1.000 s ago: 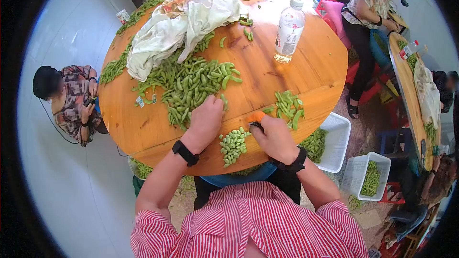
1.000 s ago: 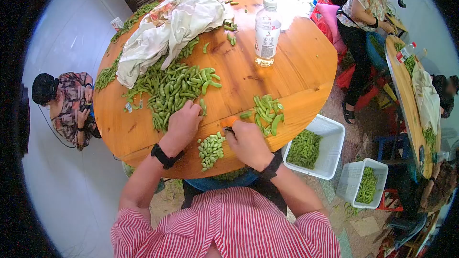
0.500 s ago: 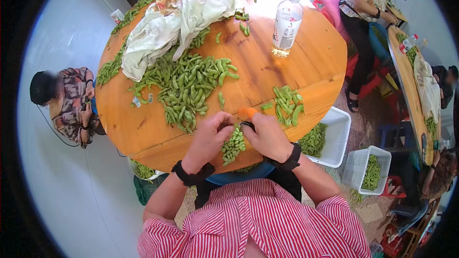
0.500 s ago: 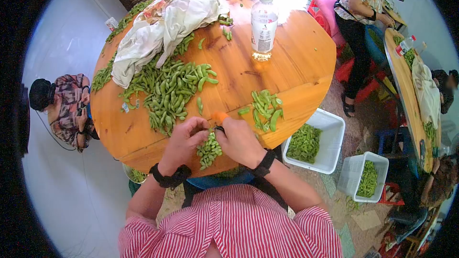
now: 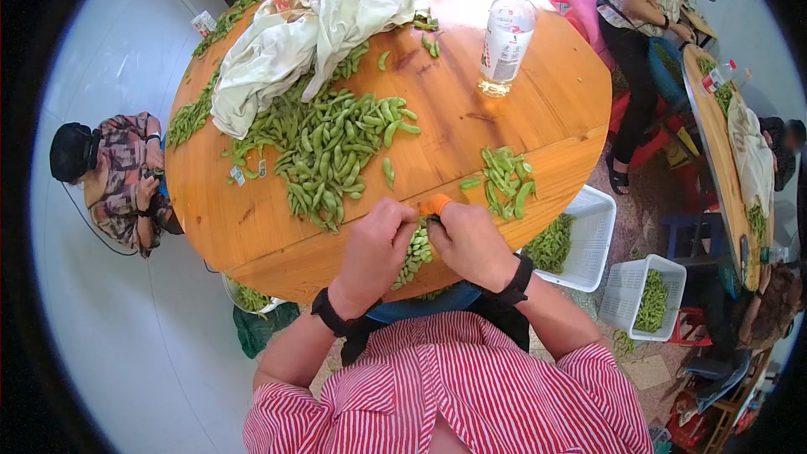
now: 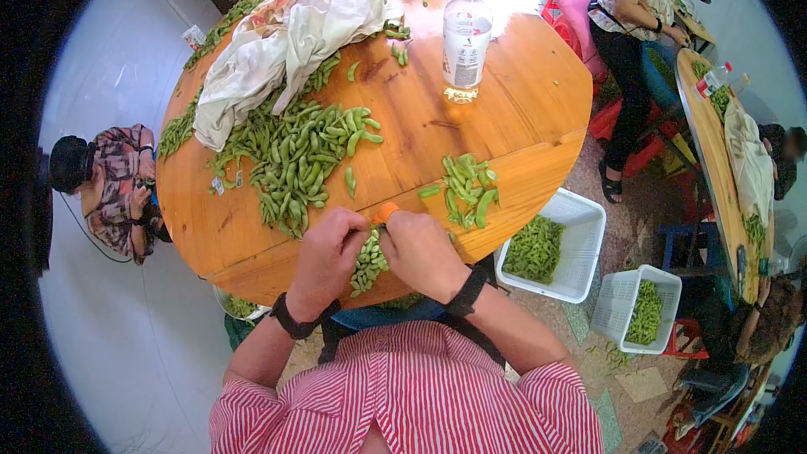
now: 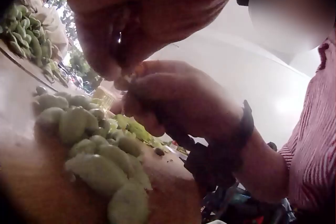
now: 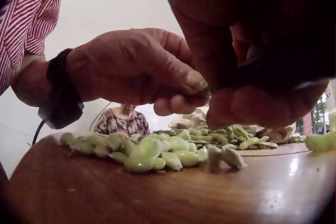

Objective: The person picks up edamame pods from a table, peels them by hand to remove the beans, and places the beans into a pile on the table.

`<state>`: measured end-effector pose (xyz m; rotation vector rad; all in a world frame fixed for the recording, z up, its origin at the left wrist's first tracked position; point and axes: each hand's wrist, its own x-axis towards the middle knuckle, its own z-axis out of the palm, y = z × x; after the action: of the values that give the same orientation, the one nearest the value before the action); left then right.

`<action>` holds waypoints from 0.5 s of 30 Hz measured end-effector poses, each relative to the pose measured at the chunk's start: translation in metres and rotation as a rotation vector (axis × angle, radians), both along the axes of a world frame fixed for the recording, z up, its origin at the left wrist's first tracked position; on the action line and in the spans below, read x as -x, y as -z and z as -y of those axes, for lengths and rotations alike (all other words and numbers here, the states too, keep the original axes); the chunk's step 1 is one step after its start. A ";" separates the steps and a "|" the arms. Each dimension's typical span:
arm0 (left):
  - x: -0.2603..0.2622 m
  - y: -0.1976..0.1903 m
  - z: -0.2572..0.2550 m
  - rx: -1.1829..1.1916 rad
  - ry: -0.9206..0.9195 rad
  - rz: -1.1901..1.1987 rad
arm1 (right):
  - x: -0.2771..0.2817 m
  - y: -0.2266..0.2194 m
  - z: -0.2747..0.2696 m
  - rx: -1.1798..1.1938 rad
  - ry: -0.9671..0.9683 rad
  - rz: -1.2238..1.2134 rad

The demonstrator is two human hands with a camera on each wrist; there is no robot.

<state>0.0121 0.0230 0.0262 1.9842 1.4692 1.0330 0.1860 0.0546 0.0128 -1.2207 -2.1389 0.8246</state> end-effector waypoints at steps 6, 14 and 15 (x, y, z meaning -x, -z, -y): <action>0.009 0.007 -0.001 0.436 -0.001 0.507 | -0.006 0.009 0.000 -0.039 -0.077 -0.104; 0.011 0.005 -0.004 0.870 0.013 0.993 | -0.013 0.003 -0.007 0.188 -0.147 -0.370; 0.006 0.006 0.000 0.617 0.004 0.723 | -0.015 0.001 -0.007 0.253 -0.119 -0.325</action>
<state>0.0060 0.0229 0.0204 1.0254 1.1677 0.9854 0.2007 0.0613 0.0117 -1.0006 -1.8973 1.2833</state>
